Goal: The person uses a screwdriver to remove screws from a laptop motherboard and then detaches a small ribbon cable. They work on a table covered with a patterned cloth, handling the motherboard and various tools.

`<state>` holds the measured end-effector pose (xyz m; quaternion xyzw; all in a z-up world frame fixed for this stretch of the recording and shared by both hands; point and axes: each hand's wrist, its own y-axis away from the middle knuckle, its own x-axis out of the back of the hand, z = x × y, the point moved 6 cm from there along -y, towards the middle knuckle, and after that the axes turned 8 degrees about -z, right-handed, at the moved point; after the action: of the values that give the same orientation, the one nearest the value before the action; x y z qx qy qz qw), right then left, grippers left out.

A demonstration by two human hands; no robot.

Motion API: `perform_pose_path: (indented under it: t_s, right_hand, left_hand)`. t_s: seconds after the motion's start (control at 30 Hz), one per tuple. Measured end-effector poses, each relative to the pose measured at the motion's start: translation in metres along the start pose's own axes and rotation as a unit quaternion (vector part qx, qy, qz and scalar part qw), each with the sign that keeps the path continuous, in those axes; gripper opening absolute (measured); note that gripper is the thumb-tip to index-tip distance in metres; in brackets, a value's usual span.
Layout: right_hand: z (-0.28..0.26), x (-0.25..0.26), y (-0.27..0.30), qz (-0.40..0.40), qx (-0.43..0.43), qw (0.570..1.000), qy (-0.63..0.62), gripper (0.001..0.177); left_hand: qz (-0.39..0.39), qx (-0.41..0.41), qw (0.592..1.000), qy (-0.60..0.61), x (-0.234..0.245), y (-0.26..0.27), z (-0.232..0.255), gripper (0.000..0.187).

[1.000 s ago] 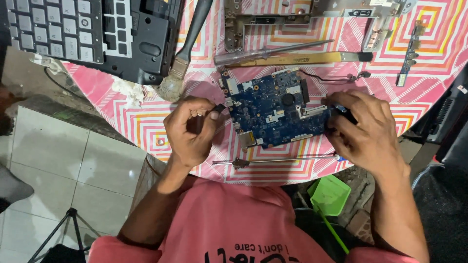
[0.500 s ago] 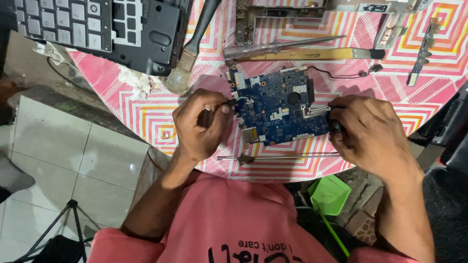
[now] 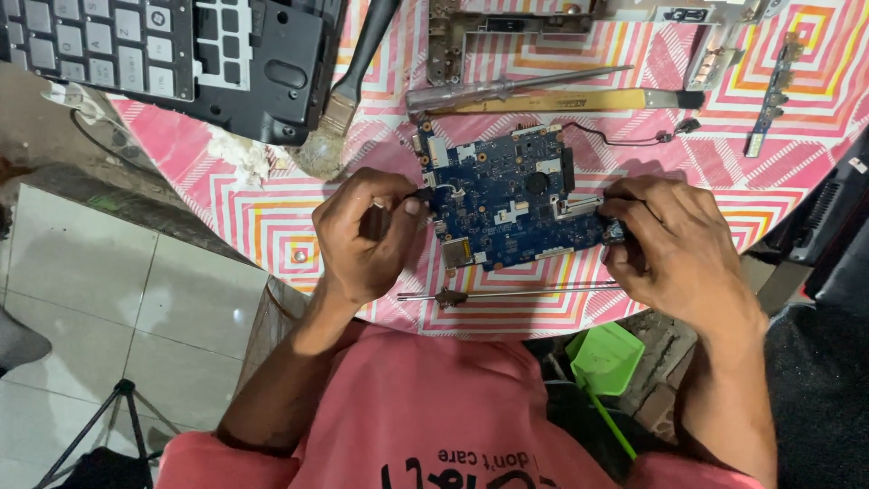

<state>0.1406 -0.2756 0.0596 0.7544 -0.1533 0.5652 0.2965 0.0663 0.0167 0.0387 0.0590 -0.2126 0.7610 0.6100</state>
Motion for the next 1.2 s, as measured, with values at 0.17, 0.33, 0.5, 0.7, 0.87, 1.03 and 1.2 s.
perform_pose_path:
  t_s: [0.17,0.33,0.5,0.7,0.87,1.03,1.2]
  right_hand:
    - [-0.003,0.006,0.001,0.022,0.000,0.998,-0.050,0.042]
    - [-0.001,0.017,0.019,0.152,-0.035,0.978,-0.137,0.030]
    - [-0.005,-0.018,0.052,0.370,-0.036,0.859,-0.352,0.028]
    - [-0.033,0.007,0.016,0.399,-0.066,0.818,-0.409,0.010]
    - [-0.029,0.015,0.000,0.311,-0.048,0.901,-0.300,0.008]
    - [-0.020,0.017,-0.015,0.305,-0.058,0.903,-0.297,0.004]
    - [-0.016,0.019,-0.026,0.248,-0.092,0.909,-0.323,0.004]
  left_hand:
    - [-0.006,-0.008,1.000,-0.006,-0.001,0.000,-0.001,0.006]
    - [-0.006,-0.012,1.000,-0.004,-0.002,0.001,-0.001,0.006]
    - [-0.029,-0.022,0.999,-0.020,-0.006,0.000,0.001,0.004]
    - [-0.048,-0.060,0.997,-0.005,-0.017,-0.011,0.014,0.006]
    - [-0.095,-0.117,0.988,-0.017,-0.035,-0.034,0.037,0.005]
    - [-0.195,-0.139,0.971,0.023,-0.065,-0.076,0.032,0.015]
    - [-0.296,-0.235,0.921,-0.093,-0.091,-0.099,0.023,0.010]
